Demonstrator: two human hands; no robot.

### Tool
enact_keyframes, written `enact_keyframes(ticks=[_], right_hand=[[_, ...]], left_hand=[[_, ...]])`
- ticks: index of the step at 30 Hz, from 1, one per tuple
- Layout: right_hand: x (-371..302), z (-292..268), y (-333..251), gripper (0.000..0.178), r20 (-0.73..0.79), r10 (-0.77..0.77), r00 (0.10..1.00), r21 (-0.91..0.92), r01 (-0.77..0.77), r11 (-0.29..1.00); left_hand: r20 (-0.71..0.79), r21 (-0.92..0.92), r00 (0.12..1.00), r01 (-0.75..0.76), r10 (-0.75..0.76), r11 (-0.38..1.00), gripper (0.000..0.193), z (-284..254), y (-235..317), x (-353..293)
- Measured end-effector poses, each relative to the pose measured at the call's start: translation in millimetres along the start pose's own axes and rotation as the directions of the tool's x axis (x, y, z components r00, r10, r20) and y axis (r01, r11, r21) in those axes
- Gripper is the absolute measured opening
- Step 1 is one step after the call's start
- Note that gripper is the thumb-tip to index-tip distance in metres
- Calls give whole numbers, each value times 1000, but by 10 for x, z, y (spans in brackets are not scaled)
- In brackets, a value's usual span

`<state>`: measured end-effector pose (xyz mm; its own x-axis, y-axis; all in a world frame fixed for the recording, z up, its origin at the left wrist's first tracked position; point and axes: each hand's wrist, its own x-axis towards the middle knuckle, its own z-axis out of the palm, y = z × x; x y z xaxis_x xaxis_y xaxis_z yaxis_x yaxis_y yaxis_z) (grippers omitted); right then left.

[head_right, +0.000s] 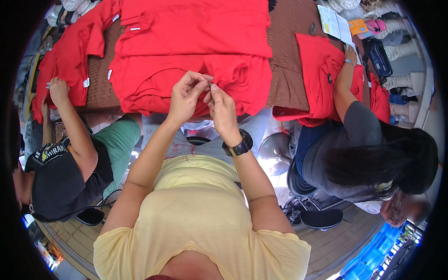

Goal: The person trims excess threads from red t-shirts using small snips while working at a table with other people.

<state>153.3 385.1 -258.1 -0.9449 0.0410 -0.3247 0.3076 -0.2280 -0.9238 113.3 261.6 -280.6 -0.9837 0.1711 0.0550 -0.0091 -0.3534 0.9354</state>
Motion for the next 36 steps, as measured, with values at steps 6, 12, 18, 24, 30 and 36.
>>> enact_keyframes(ticks=[6, 12, 18, 24, 30, 36], right_hand=[[87, -19, -57, 43, 15, 90, 996, 84, -91, 992], [39, -355, -44, 45, -5, -78, 997, 92, 78, 993], [9, -339, -286, 12, -84, -540, 837, -481, 441, 758], [211, -340, -174, 14, 56, -502, 863, -392, 481, 784], [251, -285, -95, 13, -11, -470, 883, -253, 452, 855], [194, -299, -133, 12, -78, -439, 895, -265, 406, 875]], left_hand=[[63, 49, 997, -50, 47, 998, 4, -14, -1, -34], [257, 624, 963, -100, -83, 775, 11, -282, 242, -189], [168, 580, 985, -129, 37, 804, 44, -230, 118, -177], [32, 591, 986, -148, 161, 793, 44, 57, 10, -99], [5, 730, 900, -301, 436, 614, 25, 107, 58, -67], [-152, -5, 988, -33, 32, 999, 11, -68, 9, -46]])
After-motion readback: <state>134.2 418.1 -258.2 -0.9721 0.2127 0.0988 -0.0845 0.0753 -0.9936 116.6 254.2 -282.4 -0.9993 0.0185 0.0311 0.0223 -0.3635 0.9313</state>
